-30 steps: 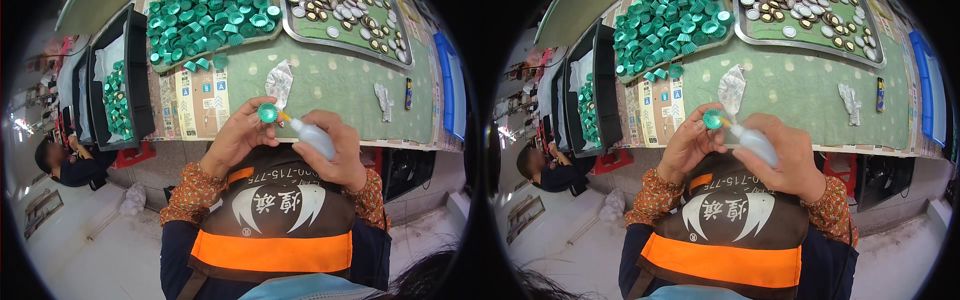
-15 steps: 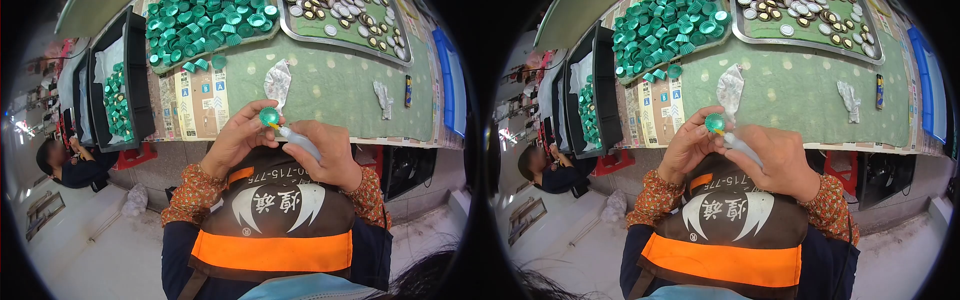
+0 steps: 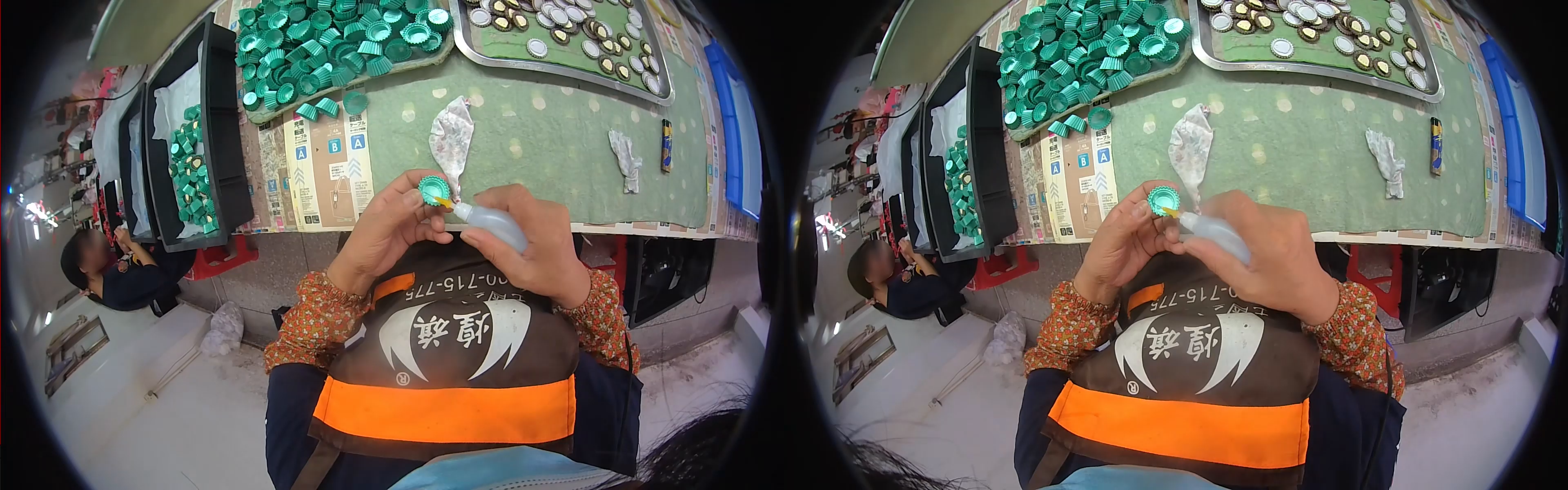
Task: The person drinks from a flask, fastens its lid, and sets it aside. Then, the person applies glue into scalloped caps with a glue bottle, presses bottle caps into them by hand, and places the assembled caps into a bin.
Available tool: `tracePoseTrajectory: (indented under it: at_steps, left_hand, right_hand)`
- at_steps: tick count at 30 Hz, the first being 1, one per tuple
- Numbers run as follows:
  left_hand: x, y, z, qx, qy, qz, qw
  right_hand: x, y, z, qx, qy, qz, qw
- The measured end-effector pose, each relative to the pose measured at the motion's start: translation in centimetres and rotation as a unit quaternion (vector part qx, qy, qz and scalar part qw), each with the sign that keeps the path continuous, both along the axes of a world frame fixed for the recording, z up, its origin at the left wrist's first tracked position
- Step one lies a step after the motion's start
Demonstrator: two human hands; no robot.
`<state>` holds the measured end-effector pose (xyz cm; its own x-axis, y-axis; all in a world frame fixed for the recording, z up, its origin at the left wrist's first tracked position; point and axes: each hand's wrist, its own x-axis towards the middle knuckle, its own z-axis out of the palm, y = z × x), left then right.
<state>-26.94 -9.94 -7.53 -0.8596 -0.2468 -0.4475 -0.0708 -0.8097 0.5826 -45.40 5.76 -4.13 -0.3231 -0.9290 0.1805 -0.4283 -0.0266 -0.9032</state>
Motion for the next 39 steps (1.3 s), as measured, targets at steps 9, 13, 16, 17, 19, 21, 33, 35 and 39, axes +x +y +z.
tracePoseTrajectory:
  at_steps: [9,13,16,17,19,21,33,35,39]
  left_hand:
    - [0.7,-1.3,1.1,-0.268,-0.082,0.005,0.96]
    - [0.6,-1.5,1.7,-0.358,-0.058,0.016,0.932]
    - [0.5,-1.4,1.9,-0.378,-0.046,0.02,0.924]
    - [0.4,-1.4,1.9,-0.381,-0.042,0.021,0.923]
    - [0.3,-1.5,2.0,-0.372,-0.033,0.015,0.928]
    - [0.3,-1.5,2.0,-0.358,-0.025,0.011,0.933]
    - [0.4,-1.8,1.4,-0.256,-0.028,0.016,0.966]
    - [0.5,-1.8,1.4,-0.248,-0.03,0.016,0.968]
    - [0.5,-1.7,1.7,-0.239,-0.022,0.013,0.971]
  right_hand:
    - [-2.1,-0.3,-0.7,0.058,-0.108,-0.08,0.989]
    - [-3.1,-0.5,-1.7,0.064,-0.061,-0.071,0.994]
    - [-3.5,-0.8,-1.9,0.063,-0.022,-0.062,0.996]
    - [-3.6,-0.9,-1.8,0.067,-0.009,-0.057,0.996]
    - [-3.9,-1.2,-1.8,0.066,0.021,-0.048,0.996]
    - [-4.0,-1.5,-2.2,0.055,0.053,-0.041,0.996]
    - [-8.4,-4.1,-2.5,0.028,0.237,-0.125,0.963]
    - [-11.0,-5.5,-2.9,0.033,0.296,-0.186,0.936]
    - [-14.5,-8.3,-3.2,0.069,0.379,-0.241,0.891]
